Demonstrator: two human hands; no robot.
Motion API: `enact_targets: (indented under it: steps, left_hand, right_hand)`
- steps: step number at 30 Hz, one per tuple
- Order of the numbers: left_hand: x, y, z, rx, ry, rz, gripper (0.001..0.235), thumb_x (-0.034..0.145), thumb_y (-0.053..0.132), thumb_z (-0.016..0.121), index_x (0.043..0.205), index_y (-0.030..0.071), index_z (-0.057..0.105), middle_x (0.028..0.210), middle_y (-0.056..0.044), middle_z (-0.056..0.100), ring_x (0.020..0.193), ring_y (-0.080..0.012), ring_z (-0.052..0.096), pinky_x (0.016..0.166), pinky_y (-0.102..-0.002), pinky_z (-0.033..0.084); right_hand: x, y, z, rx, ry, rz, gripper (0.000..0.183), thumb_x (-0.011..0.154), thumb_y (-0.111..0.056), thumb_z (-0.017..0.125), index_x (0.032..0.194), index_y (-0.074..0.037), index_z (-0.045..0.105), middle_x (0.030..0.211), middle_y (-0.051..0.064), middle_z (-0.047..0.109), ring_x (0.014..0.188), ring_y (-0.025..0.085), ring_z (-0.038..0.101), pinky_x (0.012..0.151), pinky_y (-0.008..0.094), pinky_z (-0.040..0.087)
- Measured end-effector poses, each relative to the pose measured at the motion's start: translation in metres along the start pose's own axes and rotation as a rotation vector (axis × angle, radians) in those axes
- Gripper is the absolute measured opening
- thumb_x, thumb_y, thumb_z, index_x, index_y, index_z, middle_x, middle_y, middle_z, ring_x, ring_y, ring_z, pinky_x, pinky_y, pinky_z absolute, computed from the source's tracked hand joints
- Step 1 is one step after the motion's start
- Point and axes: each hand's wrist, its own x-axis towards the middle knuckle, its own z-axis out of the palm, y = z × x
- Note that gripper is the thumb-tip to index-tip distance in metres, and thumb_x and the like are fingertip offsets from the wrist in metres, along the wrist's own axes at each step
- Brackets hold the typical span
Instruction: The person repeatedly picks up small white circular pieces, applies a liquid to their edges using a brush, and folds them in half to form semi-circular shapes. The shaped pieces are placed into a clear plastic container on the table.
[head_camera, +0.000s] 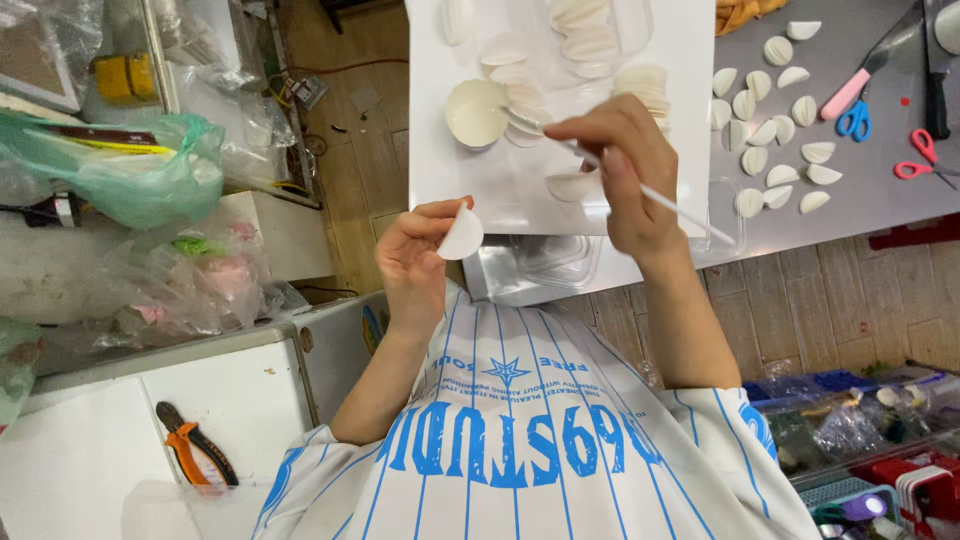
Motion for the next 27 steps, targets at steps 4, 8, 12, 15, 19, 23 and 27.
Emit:
enact_targets:
  steps: [4, 8, 12, 15, 19, 23, 27]
  left_hand:
    - [-0.003, 0.001, -0.016, -0.072, 0.062, 0.01, 0.042, 0.091, 0.036, 0.086, 0.107, 0.004, 0.064, 0.133, -0.022, 0.066, 0.135, -0.0349, 0.061, 0.121, -0.049, 0.046]
    - [-0.006, 0.004, -0.023, -0.065, 0.057, 0.037, 0.041, 0.092, 0.035, 0.084, 0.108, 0.003, 0.065, 0.133, -0.022, 0.067, 0.136, -0.0349, 0.062, 0.122, -0.05, 0.047]
    - [-0.005, 0.005, -0.027, -0.081, 0.068, 0.045, 0.039, 0.094, 0.035, 0.082, 0.109, 0.003, 0.065, 0.133, -0.021, 0.067, 0.135, -0.0341, 0.061, 0.12, -0.049, 0.047]
    - [-0.003, 0.0, -0.028, -0.105, 0.073, 0.016, 0.037, 0.096, 0.034, 0.079, 0.109, 0.002, 0.066, 0.133, -0.021, 0.067, 0.135, -0.0339, 0.061, 0.119, -0.048, 0.048]
    - [0.006, -0.01, -0.029, -0.188, 0.037, -0.036, 0.035, 0.097, 0.033, 0.077, 0.11, 0.004, 0.065, 0.134, -0.022, 0.067, 0.135, -0.0325, 0.061, 0.119, -0.046, 0.049]
    - [0.013, -0.018, -0.028, -0.336, -0.017, -0.15, 0.033, 0.098, 0.032, 0.078, 0.108, 0.004, 0.064, 0.132, -0.021, 0.067, 0.138, -0.0326, 0.061, 0.116, -0.042, 0.05]
    - [0.012, -0.019, -0.017, -0.379, -0.128, -0.263, 0.038, 0.094, 0.033, 0.082, 0.107, 0.003, 0.065, 0.132, -0.025, 0.067, 0.132, -0.0314, 0.063, 0.112, -0.041, 0.053]
  right_hand:
    - [0.038, 0.028, 0.022, -0.23, -0.143, 0.032, 0.03, 0.11, -0.028, 0.065, 0.096, -0.001, 0.069, 0.081, 0.008, 0.063, 0.069, 0.018, 0.057, 0.063, 0.033, 0.043]
    - [0.056, 0.044, 0.045, -0.498, -0.162, -0.113, 0.03, 0.103, -0.029, 0.077, 0.09, -0.003, 0.067, 0.077, 0.008, 0.063, 0.068, 0.024, 0.058, 0.061, 0.038, 0.043]
    - [0.055, 0.048, 0.046, -0.517, -0.222, -0.117, 0.023, 0.112, -0.02, 0.069, 0.096, -0.004, 0.064, 0.082, 0.01, 0.062, 0.077, 0.028, 0.059, 0.068, 0.04, 0.045]
    - [0.051, 0.051, 0.044, -0.495, -0.228, -0.061, 0.023, 0.113, -0.02, 0.069, 0.097, -0.003, 0.064, 0.081, 0.011, 0.061, 0.076, 0.028, 0.058, 0.067, 0.04, 0.044]
    - [0.048, 0.049, 0.037, -0.273, -0.205, 0.053, 0.029, 0.116, -0.023, 0.064, 0.097, -0.001, 0.063, 0.082, 0.009, 0.063, 0.074, 0.021, 0.06, 0.067, 0.034, 0.045]
    - [0.017, 0.02, 0.018, 0.262, 0.007, 0.073, 0.047, 0.119, -0.04, 0.051, 0.1, 0.002, 0.06, 0.081, 0.012, 0.064, 0.066, 0.015, 0.059, 0.06, 0.024, 0.043]
    - [-0.008, -0.007, 0.013, 0.384, -0.008, -0.084, 0.057, 0.109, -0.052, 0.048, 0.085, -0.001, 0.058, 0.072, 0.013, 0.063, 0.053, 0.015, 0.057, 0.05, 0.024, 0.04]
